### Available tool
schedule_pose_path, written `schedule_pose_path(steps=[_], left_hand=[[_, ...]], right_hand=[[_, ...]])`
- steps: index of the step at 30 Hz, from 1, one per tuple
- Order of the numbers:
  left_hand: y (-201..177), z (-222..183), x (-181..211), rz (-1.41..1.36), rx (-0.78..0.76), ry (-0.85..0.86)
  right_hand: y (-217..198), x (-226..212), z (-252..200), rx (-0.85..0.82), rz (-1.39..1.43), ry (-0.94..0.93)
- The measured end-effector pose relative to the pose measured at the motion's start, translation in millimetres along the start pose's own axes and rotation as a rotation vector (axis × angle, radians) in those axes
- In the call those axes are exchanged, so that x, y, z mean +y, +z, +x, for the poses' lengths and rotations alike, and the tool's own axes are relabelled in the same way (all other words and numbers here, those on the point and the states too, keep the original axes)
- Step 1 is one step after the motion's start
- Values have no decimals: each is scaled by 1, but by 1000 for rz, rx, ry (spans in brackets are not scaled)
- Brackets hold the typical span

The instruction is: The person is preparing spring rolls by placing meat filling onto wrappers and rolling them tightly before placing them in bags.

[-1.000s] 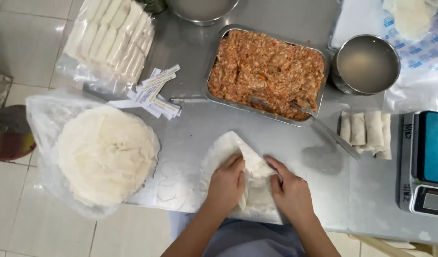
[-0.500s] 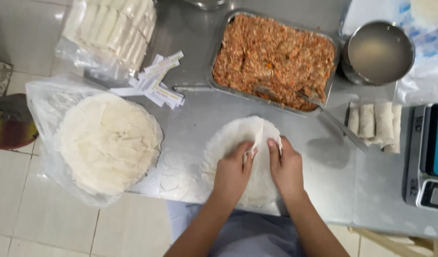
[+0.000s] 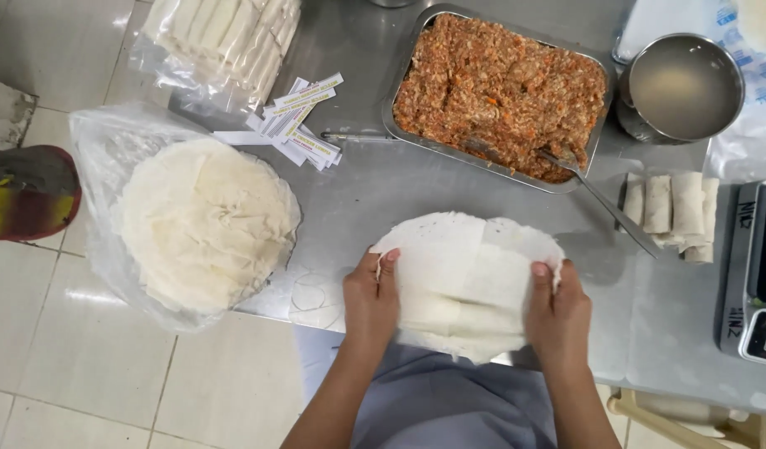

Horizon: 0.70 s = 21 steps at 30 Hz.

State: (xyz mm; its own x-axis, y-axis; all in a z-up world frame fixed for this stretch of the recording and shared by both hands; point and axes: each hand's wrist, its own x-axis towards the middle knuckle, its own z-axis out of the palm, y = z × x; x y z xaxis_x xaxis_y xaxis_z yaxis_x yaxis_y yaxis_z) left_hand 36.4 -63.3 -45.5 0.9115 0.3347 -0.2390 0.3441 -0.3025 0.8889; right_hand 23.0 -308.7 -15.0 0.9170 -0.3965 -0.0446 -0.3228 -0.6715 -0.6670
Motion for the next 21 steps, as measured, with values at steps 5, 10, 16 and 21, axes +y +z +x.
schedule_pose_path(steps=[5, 10, 16, 21], left_hand=[[-21, 3, 34, -127, -31, 48], [-45, 15, 41, -274, 46, -32], [-82, 39, 11, -179, 143, 63], [-182, 38, 31, -149, 169, -76]], right_hand=[[-29, 14, -1, -28, -2, 112], [-27, 60, 6, 67, -144, -6], [-58, 134, 7, 121, -241, -48], [-85, 37, -2, 58, -190, 176]])
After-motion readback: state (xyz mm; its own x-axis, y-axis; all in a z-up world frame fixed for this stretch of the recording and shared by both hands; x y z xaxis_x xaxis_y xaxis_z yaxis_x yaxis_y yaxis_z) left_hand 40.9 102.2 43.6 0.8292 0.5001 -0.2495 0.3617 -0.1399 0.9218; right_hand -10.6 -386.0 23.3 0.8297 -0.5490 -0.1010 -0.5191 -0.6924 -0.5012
